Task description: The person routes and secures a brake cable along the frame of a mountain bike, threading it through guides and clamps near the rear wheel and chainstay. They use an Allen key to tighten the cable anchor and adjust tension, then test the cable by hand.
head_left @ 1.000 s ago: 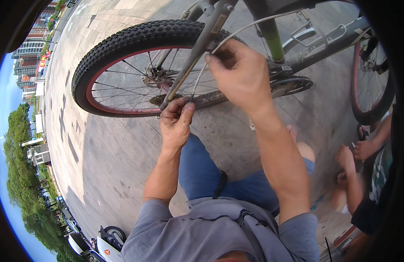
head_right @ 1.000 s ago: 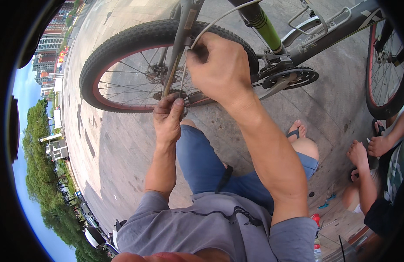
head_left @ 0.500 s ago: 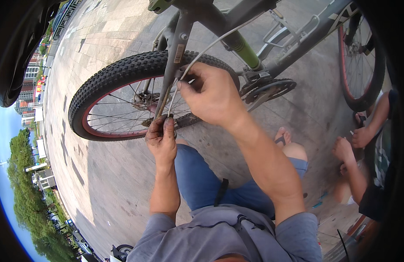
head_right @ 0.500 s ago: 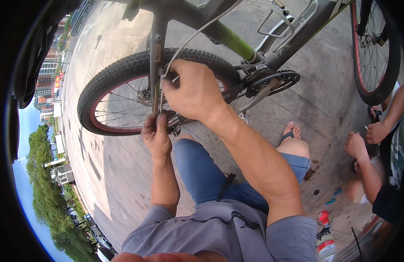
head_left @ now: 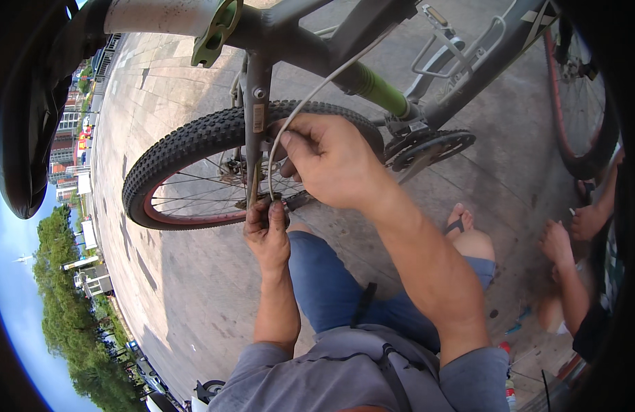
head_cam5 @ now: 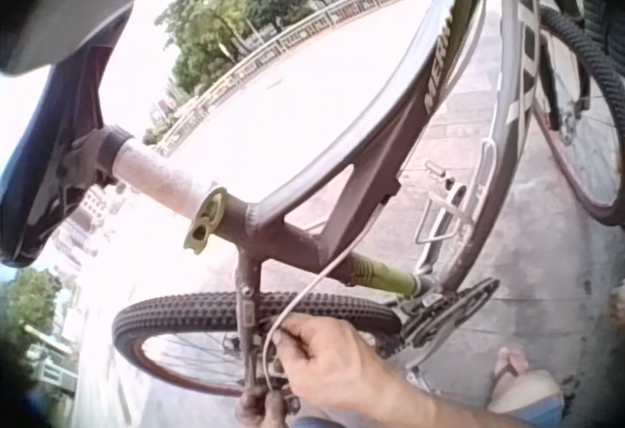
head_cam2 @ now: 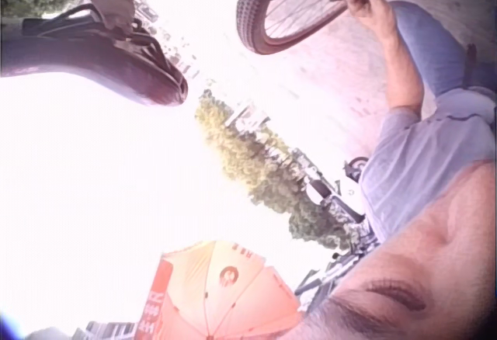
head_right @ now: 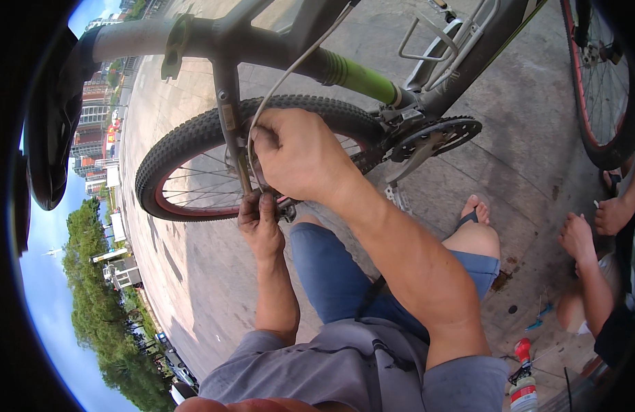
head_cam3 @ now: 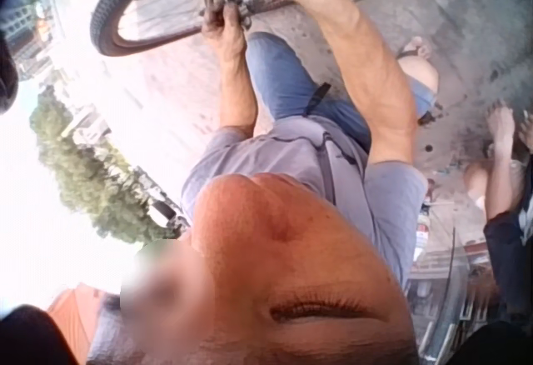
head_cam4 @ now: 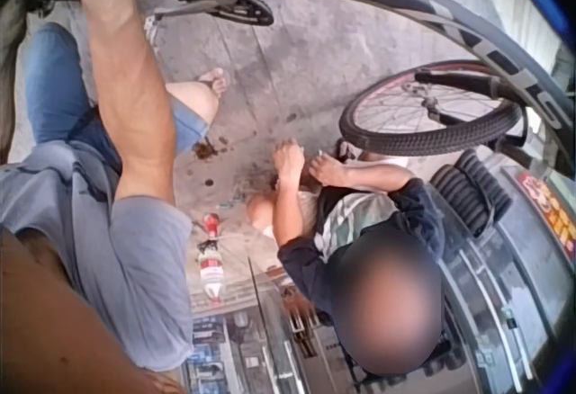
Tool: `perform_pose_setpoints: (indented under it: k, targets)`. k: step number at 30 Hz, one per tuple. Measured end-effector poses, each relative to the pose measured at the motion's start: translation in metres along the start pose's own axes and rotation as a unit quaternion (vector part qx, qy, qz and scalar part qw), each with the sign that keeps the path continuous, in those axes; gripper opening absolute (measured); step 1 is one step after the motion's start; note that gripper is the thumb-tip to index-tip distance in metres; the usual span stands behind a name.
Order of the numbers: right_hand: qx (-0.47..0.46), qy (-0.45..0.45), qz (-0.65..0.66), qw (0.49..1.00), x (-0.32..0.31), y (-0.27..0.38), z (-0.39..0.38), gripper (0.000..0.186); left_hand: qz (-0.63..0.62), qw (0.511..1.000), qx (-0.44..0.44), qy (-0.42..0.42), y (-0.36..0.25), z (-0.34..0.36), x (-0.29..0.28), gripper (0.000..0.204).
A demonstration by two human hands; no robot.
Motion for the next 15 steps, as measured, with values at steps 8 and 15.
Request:
perform_pose_setpoints:
  k: [8, 15]
  targets:
    - [0.014, 0.034, -0.011, 0.999, 0.002, -0.002, 0.002, 0.019, 0.0, 1.0, -0.008, 0.008, -0.001, 0.005, 0.002, 0.017]
    - [-0.037, -0.018, 0.01, 0.999, -0.003, 0.007, 0.001, 0.018, -0.004, 1.0, -0.001, -0.017, -0.003, 0.004, 0.003, 0.018]
Point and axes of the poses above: each hand's wrist, its own z-axis towards the middle knuckle, its own x-axis out of the palm, y = z × x, the point moved 6 cm from there along z, towards the middle knuckle, and after that the axes turned 13 degrees about -y, right-handed, at the moved point
